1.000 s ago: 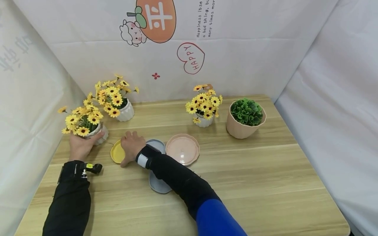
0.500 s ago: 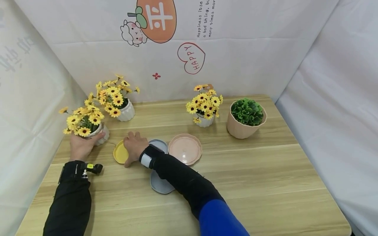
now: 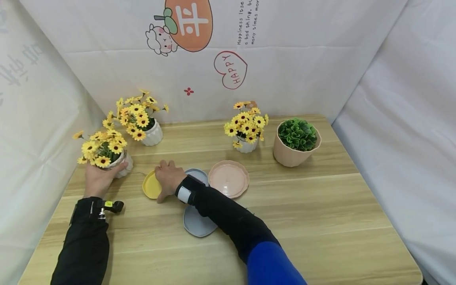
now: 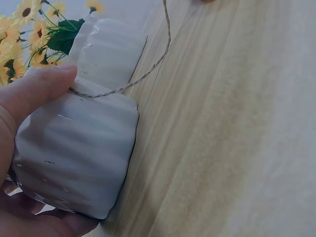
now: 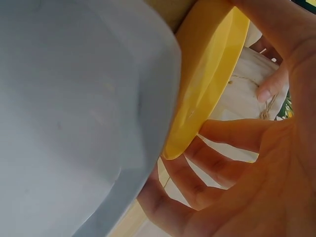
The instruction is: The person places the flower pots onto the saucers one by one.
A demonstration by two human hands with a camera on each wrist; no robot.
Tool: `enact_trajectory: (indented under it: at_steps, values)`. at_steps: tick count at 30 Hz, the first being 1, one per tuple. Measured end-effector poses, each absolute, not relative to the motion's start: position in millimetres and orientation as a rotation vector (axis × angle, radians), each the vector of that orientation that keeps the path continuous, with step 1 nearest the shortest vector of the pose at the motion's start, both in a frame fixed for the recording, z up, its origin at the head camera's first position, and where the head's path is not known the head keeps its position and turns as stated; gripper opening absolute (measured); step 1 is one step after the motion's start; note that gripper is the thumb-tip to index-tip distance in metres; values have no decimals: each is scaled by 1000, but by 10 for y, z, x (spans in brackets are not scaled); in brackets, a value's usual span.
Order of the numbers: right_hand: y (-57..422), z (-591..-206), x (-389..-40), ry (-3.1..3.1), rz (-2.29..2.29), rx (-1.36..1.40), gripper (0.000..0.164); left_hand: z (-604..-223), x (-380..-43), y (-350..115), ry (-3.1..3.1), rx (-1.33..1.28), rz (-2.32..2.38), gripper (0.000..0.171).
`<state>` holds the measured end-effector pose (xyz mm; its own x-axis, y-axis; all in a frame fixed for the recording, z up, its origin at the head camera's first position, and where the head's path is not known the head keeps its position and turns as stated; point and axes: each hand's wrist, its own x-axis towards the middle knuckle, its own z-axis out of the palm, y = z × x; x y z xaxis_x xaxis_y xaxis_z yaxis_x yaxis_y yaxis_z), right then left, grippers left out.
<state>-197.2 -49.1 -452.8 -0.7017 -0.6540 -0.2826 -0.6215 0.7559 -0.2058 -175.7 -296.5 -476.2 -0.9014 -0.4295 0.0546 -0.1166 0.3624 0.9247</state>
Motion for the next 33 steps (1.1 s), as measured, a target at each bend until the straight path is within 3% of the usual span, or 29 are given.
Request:
enact_trajectory:
  at_steps: [19,33]
  values:
    - [-213,-4451,-1900,2556,-176,-985,112,-4761,-1587,-2864,-2411,487,-1550,117]
    - [-27,-4458,-1882,2545,-216,-965,110,-4731,-1485,-2707,-2432,388,-1581,113]
